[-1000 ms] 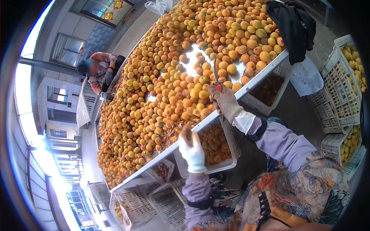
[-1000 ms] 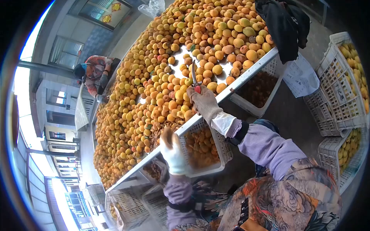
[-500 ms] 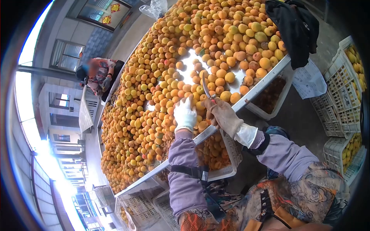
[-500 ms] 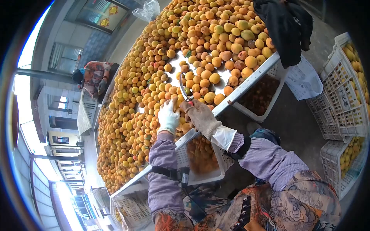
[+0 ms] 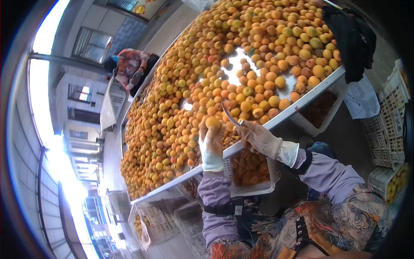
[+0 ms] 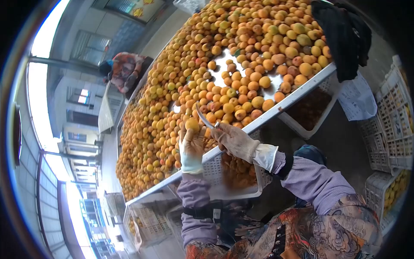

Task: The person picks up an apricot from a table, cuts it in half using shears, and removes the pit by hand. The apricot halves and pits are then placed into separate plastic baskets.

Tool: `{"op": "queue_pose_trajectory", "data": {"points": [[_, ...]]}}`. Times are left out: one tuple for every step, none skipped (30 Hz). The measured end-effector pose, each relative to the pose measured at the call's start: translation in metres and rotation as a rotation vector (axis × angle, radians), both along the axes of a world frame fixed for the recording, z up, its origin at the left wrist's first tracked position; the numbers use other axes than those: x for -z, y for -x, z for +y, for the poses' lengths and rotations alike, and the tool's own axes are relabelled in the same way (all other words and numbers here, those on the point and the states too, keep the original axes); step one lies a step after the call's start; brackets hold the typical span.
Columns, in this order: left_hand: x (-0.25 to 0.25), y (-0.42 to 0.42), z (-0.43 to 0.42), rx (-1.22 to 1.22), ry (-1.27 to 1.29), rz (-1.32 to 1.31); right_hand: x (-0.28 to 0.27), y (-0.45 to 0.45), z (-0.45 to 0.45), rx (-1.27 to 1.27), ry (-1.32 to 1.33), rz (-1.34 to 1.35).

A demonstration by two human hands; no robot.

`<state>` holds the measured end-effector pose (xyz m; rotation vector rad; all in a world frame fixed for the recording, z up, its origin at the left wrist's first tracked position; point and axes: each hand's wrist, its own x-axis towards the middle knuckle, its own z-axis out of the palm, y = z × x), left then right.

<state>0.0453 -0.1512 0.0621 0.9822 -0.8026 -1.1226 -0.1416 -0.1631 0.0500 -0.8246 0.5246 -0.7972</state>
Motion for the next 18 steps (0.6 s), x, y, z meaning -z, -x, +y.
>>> {"op": "queue_pose_trajectory", "data": {"points": [[-0.001,0.0,0.017,-0.026,-0.004,0.0,0.001,-0.005,0.006,-0.078,0.084,0.046],[-0.001,0.001,0.031,-0.021,0.017,0.14,0.001,-0.008,0.013,-0.124,0.12,0.025],[0.0,0.0,0.044,-0.01,0.04,0.283,0.0,-0.012,0.018,-0.142,0.116,0.025],[0.009,-0.007,0.058,-0.012,0.036,0.315,0.0,-0.015,0.023,-0.186,0.121,0.006],[0.016,-0.011,0.072,-0.027,0.031,0.322,0.0,-0.018,0.029,-0.231,0.124,-0.012],[0.02,-0.013,0.084,-0.031,0.014,0.385,-0.001,-0.02,0.033,-0.225,0.173,0.008],[0.025,-0.013,0.094,-0.033,-0.002,0.451,-0.002,-0.022,0.037,-0.237,0.167,0.016],[0.03,-0.01,0.104,-0.089,-0.029,0.481,-0.003,-0.023,0.039,-0.303,0.127,0.021],[0.035,-0.01,0.11,-0.1,-0.032,0.495,-0.001,-0.025,0.043,-0.366,0.09,0.026],[0.04,-0.01,0.114,-0.067,0.003,0.518,0.013,-0.039,0.046,-0.289,0.273,0.004],[0.045,-0.01,0.117,-0.033,0.038,0.542,0.02,-0.039,0.048,-0.297,0.27,0.017],[0.05,-0.01,0.121,-0.096,0.018,0.554,0.014,-0.038,0.05,-0.382,0.198,0.021],[0.053,-0.011,0.124,-0.104,0.016,0.57,0.009,-0.038,0.051,-0.467,0.124,0.026],[0.055,-0.014,0.127,-0.077,0.02,0.623,0.008,-0.04,0.051,-0.496,0.114,0.101],[0.054,-0.016,0.13,-0.051,0.025,0.673,0.009,-0.041,0.052,-0.508,0.108,0.111],[0.048,-0.015,0.131,-0.081,0.006,0.691,0.009,-0.042,0.053,-0.526,0.064,0.088],[0.052,-0.018,0.131,-0.093,0.008,0.698,0.01,-0.044,0.053,-0.543,0.022,0.061],[0.056,-0.022,0.133,-0.03,0.093,0.761,0.009,-0.048,0.054,-0.547,-0.018,0.124]]}}
